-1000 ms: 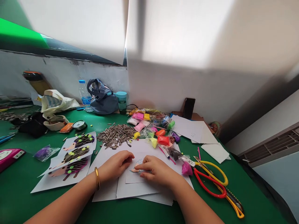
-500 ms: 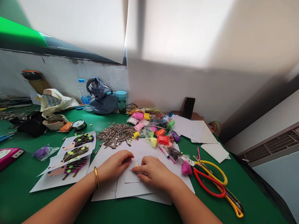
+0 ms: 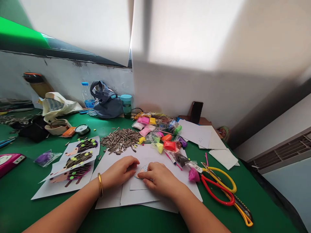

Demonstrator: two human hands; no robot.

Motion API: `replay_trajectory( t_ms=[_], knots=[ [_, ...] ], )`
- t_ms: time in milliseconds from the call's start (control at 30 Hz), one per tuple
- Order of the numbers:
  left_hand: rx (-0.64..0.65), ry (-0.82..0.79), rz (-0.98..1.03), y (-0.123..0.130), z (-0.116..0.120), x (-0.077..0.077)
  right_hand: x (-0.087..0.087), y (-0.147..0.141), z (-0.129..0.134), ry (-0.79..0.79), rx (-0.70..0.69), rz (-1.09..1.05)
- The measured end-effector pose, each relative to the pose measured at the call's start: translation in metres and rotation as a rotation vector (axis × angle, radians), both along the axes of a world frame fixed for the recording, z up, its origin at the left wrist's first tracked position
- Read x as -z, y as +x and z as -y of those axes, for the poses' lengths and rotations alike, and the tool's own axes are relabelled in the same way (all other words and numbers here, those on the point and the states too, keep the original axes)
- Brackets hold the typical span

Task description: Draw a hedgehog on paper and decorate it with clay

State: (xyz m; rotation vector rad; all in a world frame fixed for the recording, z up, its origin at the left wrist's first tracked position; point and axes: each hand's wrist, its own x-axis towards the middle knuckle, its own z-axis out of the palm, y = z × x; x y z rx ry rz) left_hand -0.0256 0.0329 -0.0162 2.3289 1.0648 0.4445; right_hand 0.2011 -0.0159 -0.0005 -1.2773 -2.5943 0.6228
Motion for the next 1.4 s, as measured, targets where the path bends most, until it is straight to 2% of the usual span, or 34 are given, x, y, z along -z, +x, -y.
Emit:
replay_trajectory(
  t_ms=[200, 533, 767, 967, 1167, 1400],
  knots=[
    [0.008, -0.026, -0.014, 0.000, 0.002, -0.003, 0.003, 0.004, -0.003, -0.042, 0.002, -0.100],
    [-0.007, 0.002, -0.038, 0.006, 0.005, -0.007, 0.006, -0.002, 0.000, 0.045, 0.006, -0.010],
    [-0.003, -0.006, 0.003, 0.002, 0.001, -0.001, 0.007, 0.002, -0.003, -0.014, 0.026, -0.088],
    [0.001, 0.023, -0.005, 0.004, 0.002, 0.000, 0.010, -0.003, 0.000, 0.065, 0.020, -0.006],
    [-0.008, 0.012, -0.017, 0.005, 0.003, -0.001, 0.011, -0.001, -0.003, 0.034, 0.053, -0.081],
    [-0.006, 0.016, -0.004, 0.005, 0.002, -0.002, 0.011, -0.004, -0.003, 0.062, 0.053, -0.036]
  ],
)
